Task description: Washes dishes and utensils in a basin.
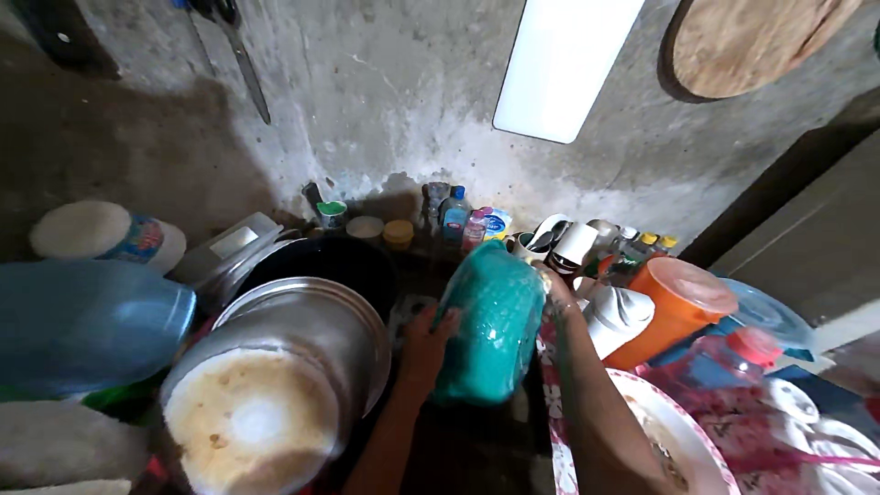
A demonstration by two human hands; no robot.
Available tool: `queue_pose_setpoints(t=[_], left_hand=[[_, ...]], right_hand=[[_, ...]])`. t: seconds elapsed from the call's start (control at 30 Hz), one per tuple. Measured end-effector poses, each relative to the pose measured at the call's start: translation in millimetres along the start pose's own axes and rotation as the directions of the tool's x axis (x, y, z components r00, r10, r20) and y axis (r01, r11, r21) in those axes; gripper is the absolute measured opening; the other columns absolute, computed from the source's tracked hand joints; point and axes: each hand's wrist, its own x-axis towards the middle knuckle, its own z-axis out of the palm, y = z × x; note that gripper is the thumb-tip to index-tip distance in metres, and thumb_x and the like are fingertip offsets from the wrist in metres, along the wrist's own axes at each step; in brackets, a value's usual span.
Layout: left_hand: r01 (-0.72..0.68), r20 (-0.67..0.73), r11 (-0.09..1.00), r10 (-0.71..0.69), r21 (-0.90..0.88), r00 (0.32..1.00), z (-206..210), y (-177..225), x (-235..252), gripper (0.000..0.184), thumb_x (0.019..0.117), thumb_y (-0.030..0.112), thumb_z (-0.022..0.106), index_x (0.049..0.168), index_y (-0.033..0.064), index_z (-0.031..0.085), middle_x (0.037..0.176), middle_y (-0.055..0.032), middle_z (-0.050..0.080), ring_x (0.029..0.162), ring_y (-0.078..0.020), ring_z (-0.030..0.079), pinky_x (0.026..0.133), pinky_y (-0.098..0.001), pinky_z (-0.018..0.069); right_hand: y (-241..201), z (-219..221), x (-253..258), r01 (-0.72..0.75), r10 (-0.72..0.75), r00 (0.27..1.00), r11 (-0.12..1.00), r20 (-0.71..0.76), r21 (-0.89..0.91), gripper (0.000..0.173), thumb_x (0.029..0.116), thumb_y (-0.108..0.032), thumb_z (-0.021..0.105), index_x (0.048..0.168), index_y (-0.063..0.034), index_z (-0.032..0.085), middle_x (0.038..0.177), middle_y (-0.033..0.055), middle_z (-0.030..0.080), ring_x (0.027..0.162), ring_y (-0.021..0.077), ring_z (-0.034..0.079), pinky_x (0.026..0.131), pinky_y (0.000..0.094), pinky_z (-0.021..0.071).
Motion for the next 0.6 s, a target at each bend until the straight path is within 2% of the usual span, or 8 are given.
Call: queue_pose_setpoints(t=[0.1, 0.2, 0.23, 0.33, 0.4, 0.43, 0.5, 0.6], left_hand=[[0.056, -0.083, 0.992, -0.066, -0.111, 0.994, -1.1, 13.9, 9.1, 0.028, 0.1078, 0.014, 0.051, 0.122, -0.0068, 0.062, 0.102, -0.0099, 0.066, 0.088, -0.0065, 0.063, 0.082, -0.0265, 0.0544], [0.116, -0.159, 0.964, -0.157, -0.239, 0.975, 9.6, 18.8, 22.4, 0.03, 0.1091, 0.017, 0.049, 0.127, -0.0059, 0.06, 0.106, -0.0128, 0.065, 0.091, -0.0111, 0.064, 0.083, -0.0299, 0.0549], [0.138, -0.174, 0.945, -0.196, -0.298, 0.965, 14.4, 19.0, 27.3, 0.033, 0.1095, 0.018, 0.049, 0.131, -0.0051, 0.057, 0.111, -0.0155, 0.065, 0.095, -0.0146, 0.065, 0.085, -0.0326, 0.0558], [0.146, -0.193, 0.848, -0.278, -0.51, 0.941, 30.3, 16.9, 41.9, 0.038, 0.1109, 0.021, 0.045, 0.141, -0.0013, 0.049, 0.12, -0.017, 0.061, 0.103, -0.0185, 0.064, 0.088, -0.0361, 0.0555], [0.125, -0.18, 0.793, -0.284, -0.596, 0.942, 41.5, 12.7, 50.9, 0.039, 0.1115, 0.023, 0.043, 0.144, 0.0012, 0.043, 0.122, -0.0169, 0.06, 0.105, -0.0198, 0.064, 0.089, -0.0381, 0.0564], [0.129, -0.179, 0.788, -0.29, -0.601, 0.94, 46.5, 12.4, 53.8, 0.041, 0.1117, 0.024, 0.043, 0.146, 0.0018, 0.042, 0.125, -0.0181, 0.059, 0.108, -0.0217, 0.064, 0.091, -0.0398, 0.0558], [0.134, -0.172, 0.809, -0.278, -0.572, 0.945, 54.5, 11.0, 58.7, 0.044, 0.1117, 0.026, 0.043, 0.149, 0.0026, 0.04, 0.133, -0.021, 0.057, 0.115, -0.0256, 0.062, 0.096, -0.0438, 0.0537], [0.144, -0.131, 0.873, -0.229, -0.466, 0.965, 63.0, 5.6, 60.5, 0.046, 0.1117, 0.03, 0.042, 0.15, 0.0033, 0.04, 0.132, -0.0214, 0.058, 0.113, -0.0254, 0.063, 0.095, -0.0434, 0.0541]], right_hand=[[25.4, 4.3, -21.1, -0.076, 0.112, 0.99, 0.938, -0.088, 0.339, 0.033, 0.1132, -0.023, 0.027, 0.111, -0.0066, 0.055, 0.083, -0.0005, 0.06, 0.072, 0.0045, 0.06, 0.064, 0.0237, 0.0534], [53.6, 17.2, -40.3, 0.019, 0.071, 0.975, 0.918, -0.211, 0.397, 0.03, 0.1118, -0.019, 0.031, 0.109, -0.0043, 0.056, 0.083, 0.0006, 0.06, 0.073, 0.0052, 0.06, 0.066, 0.0253, 0.0543], [59.2, 23.8, -47.3, 0.059, 0.047, 0.964, 0.922, -0.262, 0.383, 0.028, 0.1113, -0.017, 0.032, 0.114, -0.0018, 0.056, 0.088, 0.0022, 0.06, 0.077, 0.0055, 0.06, 0.069, 0.0254, 0.0543], [64.3, 45.4, -71.5, 0.122, -0.037, 0.927, 0.971, -0.374, 0.207, 0.034, 0.109, -0.008, 0.033, 0.136, 0.009, 0.046, 0.114, 0.0151, 0.058, 0.098, 0.0116, 0.059, 0.086, 0.0268, 0.051], [59.1, 57.0, -96.7, 0.17, -0.154, 0.914, 0.985, -0.376, 0.01, 0.045, 0.1087, -0.006, 0.032, 0.147, 0.0177, 0.034, 0.143, 0.0333, 0.048, 0.129, 0.0287, 0.052, 0.111, 0.0352, 0.0398], [58.3, 63.8, -108.9, 0.21, -0.228, 0.905, 0.974, -0.359, -0.089, 0.048, 0.1075, -0.006, 0.034, 0.149, 0.0189, 0.032, 0.15, 0.0372, 0.041, 0.139, 0.0365, 0.046, 0.118, 0.0405, 0.0337], [61.4, 76.0, -125.1, 0.365, -0.44, 0.848, 0.889, -0.296, -0.276, 0.054, 0.0994, -0.007, 0.041, 0.146, 0.0193, 0.037, 0.153, 0.0407, 0.035, 0.144, 0.0469, 0.038, 0.121, 0.0491, 0.0297], [53.9, 80.9, -130.4, 0.584, -0.708, 0.693, 0.66, -0.132, -0.473, 0.046, 0.0911, -0.002, 0.048, 0.133, 0.0149, 0.059, 0.147, 0.0432, 0.042, 0.139, 0.0574, 0.041, 0.117, 0.0567, 0.0359]])
